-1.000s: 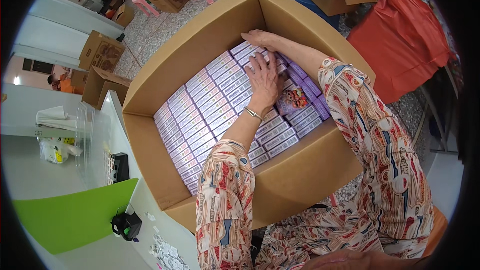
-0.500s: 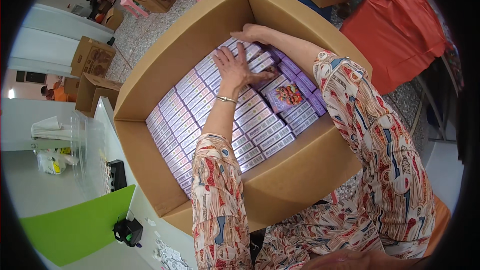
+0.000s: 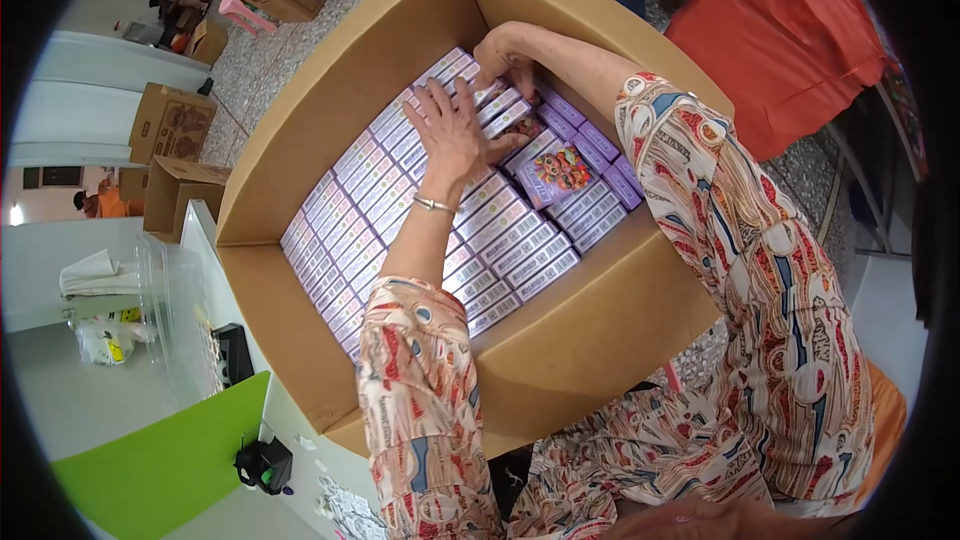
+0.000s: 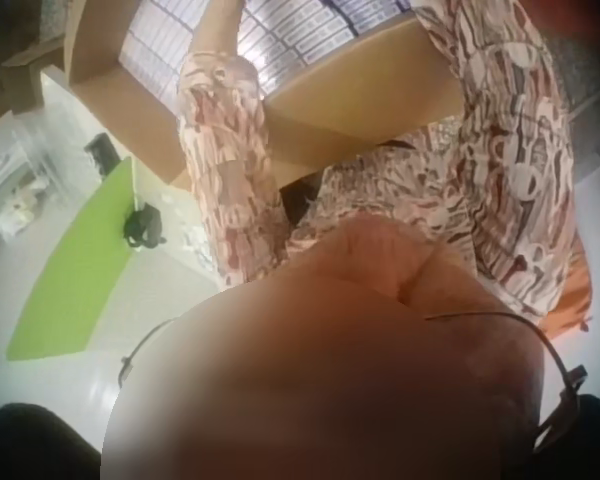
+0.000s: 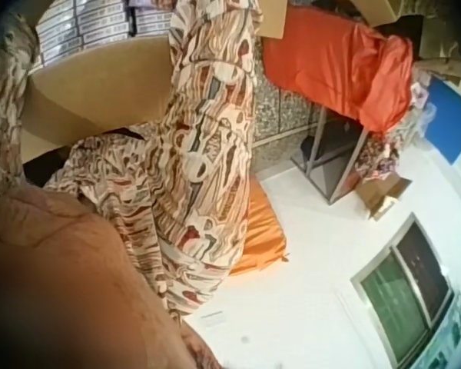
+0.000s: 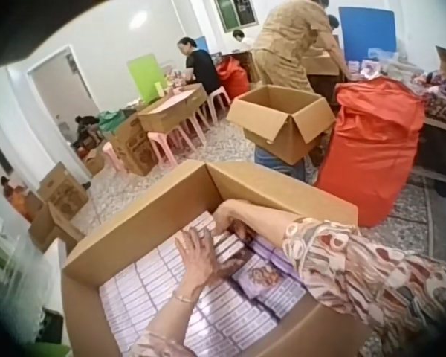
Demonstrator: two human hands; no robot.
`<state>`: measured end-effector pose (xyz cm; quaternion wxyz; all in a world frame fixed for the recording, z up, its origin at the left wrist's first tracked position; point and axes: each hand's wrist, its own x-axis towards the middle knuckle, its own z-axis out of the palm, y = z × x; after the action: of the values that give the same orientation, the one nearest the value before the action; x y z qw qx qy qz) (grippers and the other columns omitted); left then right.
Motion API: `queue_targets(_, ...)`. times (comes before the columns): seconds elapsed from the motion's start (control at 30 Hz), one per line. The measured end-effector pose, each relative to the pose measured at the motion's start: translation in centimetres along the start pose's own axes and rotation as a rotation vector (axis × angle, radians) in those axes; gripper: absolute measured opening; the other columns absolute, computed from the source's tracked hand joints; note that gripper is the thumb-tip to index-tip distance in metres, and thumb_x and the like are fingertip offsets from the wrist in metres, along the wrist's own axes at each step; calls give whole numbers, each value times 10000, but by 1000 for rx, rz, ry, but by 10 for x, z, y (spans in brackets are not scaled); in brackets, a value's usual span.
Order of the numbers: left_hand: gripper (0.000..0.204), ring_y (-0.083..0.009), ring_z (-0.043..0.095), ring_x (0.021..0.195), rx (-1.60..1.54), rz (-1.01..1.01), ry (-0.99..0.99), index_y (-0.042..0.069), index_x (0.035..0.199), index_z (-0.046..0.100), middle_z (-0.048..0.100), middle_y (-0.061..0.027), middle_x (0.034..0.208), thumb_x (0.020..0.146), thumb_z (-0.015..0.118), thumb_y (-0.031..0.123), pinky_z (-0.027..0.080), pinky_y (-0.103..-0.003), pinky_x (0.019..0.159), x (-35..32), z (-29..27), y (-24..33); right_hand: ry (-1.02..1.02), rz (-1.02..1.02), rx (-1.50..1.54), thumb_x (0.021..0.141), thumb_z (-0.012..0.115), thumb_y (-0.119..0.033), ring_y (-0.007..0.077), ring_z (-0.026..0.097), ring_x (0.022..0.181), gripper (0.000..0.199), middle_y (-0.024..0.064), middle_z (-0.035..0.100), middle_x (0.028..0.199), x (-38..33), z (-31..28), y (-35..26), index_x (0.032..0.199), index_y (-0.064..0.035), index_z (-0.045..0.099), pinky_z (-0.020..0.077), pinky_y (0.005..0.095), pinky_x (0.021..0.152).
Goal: Organizing and packing small product sets into bags and boxes.
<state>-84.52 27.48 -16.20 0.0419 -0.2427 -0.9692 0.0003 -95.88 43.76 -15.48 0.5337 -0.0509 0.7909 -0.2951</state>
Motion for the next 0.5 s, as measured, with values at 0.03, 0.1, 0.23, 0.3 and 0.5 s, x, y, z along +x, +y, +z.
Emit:
queue_targets(0.03,1149,-504,240,1334,10,55,56,-25,1382,325,314,-342,1378,612,651,764,151,-634,1059,-7,1,3,43,-7,77,909,548,-291,343,628,1042,493,259,570,1221,1,2,0,1292,11,472,564,443,841)
queue_targets(0.1,901,-458,322,1282,-4,158,246,-21,1308,407,394,-286,1339,704,705,577,214,-613,1031,-23,-4,18,85,12,151,898,562,-240,377,638,984,440,268,587,1172,4,3,-1,1248,21,510,575,480,780)
queue_targets(0.23,814,-400,394,1217,-149,361,193,1,1259,463,462,-234,1272,651,784,437,282,-536,999,-56,-5,58,-77,-15,228,880,589,-214,394,638,972,436,243,590,1187,5,-4,7,1248,10,524,582,507,733)
queue_targets(0.3,757,-329,486,1079,-191,437,71,32,1226,501,554,-173,1117,609,806,348,359,-446,893,-64,-1,71,-92,-49,174,892,566,-274,385,639,975,464,229,582,1212,3,-1,1,1267,-6,514,583,498,729)
queue_targets(0.5,431,-253,523,857,-111,380,17,21,1093,571,586,-112,909,686,641,144,389,-364,727,-49,13,75,59,55,144,925,435,-393,347,624,1033,477,188,592,1226,-9,9,-15,1263,-77,550,566,482,783)
